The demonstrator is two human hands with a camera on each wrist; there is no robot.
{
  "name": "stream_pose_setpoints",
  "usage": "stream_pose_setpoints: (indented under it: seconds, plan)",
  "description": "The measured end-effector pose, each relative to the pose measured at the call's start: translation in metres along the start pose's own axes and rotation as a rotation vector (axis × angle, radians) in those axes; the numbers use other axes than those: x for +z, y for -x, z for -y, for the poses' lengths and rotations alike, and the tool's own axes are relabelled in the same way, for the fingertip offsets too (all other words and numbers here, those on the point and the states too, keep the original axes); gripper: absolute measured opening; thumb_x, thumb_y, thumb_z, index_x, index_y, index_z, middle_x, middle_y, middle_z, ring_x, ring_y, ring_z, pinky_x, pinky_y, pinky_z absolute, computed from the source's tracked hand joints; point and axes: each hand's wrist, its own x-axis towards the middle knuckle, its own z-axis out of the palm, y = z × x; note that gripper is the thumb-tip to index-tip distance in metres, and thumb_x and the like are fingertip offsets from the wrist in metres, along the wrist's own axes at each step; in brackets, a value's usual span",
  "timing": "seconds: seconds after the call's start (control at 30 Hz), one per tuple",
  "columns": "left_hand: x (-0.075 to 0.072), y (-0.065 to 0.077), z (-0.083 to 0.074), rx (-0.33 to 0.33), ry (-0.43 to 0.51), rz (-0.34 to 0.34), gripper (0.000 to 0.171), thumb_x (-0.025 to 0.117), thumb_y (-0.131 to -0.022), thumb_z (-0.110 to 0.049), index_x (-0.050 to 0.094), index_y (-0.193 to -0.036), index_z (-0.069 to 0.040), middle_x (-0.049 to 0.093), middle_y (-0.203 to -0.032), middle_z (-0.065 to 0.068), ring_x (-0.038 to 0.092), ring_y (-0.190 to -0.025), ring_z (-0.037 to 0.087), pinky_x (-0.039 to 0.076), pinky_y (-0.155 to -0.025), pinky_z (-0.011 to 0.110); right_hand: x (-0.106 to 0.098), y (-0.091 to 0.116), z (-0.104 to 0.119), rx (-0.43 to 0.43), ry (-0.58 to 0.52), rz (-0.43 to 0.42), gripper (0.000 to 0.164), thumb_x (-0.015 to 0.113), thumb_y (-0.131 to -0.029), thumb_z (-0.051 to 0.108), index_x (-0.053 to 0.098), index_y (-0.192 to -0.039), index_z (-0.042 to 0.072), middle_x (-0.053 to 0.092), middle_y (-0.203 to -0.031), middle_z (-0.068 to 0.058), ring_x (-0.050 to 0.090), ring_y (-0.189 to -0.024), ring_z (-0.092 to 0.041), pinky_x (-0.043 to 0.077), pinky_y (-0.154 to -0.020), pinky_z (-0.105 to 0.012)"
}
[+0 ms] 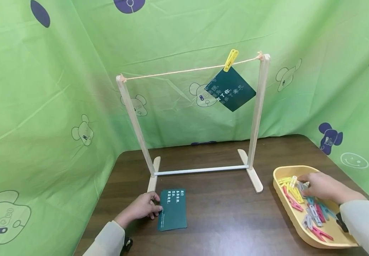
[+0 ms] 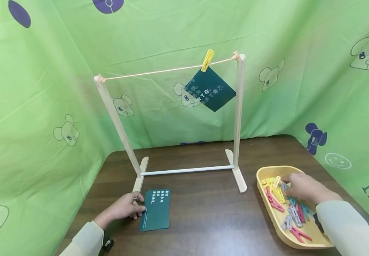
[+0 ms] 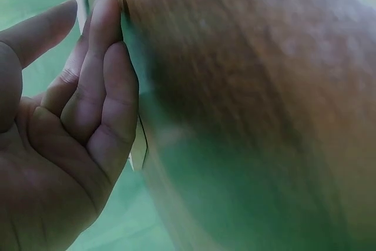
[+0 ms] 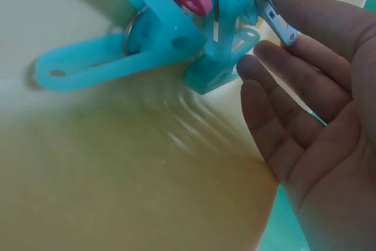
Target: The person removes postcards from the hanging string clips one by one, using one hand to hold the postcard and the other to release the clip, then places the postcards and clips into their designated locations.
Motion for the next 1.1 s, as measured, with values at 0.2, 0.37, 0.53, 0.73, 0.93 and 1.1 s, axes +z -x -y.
stream_pose_setpoints:
  seconds: [0.2,0.37,0.53,0.73,0.93,1.1]
  plan:
    - [0.000,-0.003,0.001,0.016,0.016,0.007,0.026,0.073,-0.094,-0.015,0.059,-0.109,0.001,0.072,-0.069,0.007,0.066,-0.055,0.015,0.056,-0.054,0.032,0.003,0.003,-0.003,0.002,-0.007,0.008,0.051,0.084,-0.075,0.019,0.069,-0.115,-0.009,0.071,-0.113,-0.030,0.064,-0.105,-0.053,0.050,-0.090,-0.068]
    - [-0.003,-0.007,-0.002,0.051,0.001,0.000,0.022,0.070,-0.097,-0.018,0.061,-0.108,-0.001,0.071,-0.071,0.006,0.065,-0.057,0.015,0.056,-0.056,0.032,-0.001,0.006,-0.004,-0.002,0.001,-0.012,0.054,0.085,-0.075,0.021,0.068,-0.116,-0.010,0.071,-0.112,-0.030,0.063,-0.106,-0.056,0.049,-0.090,-0.069]
    - [-0.009,-0.010,-0.008,0.098,-0.018,-0.023,0.018,0.068,-0.099,-0.019,0.062,-0.105,-0.004,0.072,-0.073,0.005,0.064,-0.059,0.015,0.057,-0.058,0.033,-0.015,0.008,-0.002,-0.012,0.018,-0.053,0.053,0.083,-0.078,0.021,0.067,-0.117,-0.010,0.072,-0.108,-0.029,0.068,-0.096,-0.048,0.055,-0.084,-0.062]
    - [-0.009,-0.017,-0.018,0.137,-0.034,-0.063,0.015,0.066,-0.100,-0.021,0.065,-0.104,-0.007,0.070,-0.073,0.004,0.062,-0.061,0.015,0.056,-0.059,0.030,-0.033,0.013,0.000,-0.022,0.019,-0.157,0.045,0.078,-0.086,0.021,0.068,-0.116,-0.010,0.075,-0.101,-0.024,0.071,-0.078,-0.026,0.059,-0.072,-0.050]
    - [-0.004,-0.027,-0.033,0.178,0.018,-0.124,0.022,0.066,-0.100,-0.020,0.064,-0.112,-0.002,0.070,-0.080,0.017,0.062,-0.066,0.014,0.054,-0.062,0.028,-0.048,0.013,0.010,-0.049,0.027,-0.234,0.040,0.074,-0.091,0.021,0.068,-0.118,-0.008,0.076,-0.097,-0.020,0.071,-0.080,-0.027,0.059,-0.072,-0.050]
    - [-0.001,-0.033,-0.047,0.227,0.023,-0.194,0.025,0.066,-0.100,-0.018,0.064,-0.115,0.001,0.070,-0.084,0.011,0.063,-0.076,0.015,0.052,-0.066,0.024,-0.058,0.012,0.023,-0.083,0.040,-0.283,0.039,0.073,-0.093,0.024,0.069,-0.118,-0.006,0.077,-0.098,-0.018,0.072,-0.081,-0.027,0.059,-0.075,-0.053]
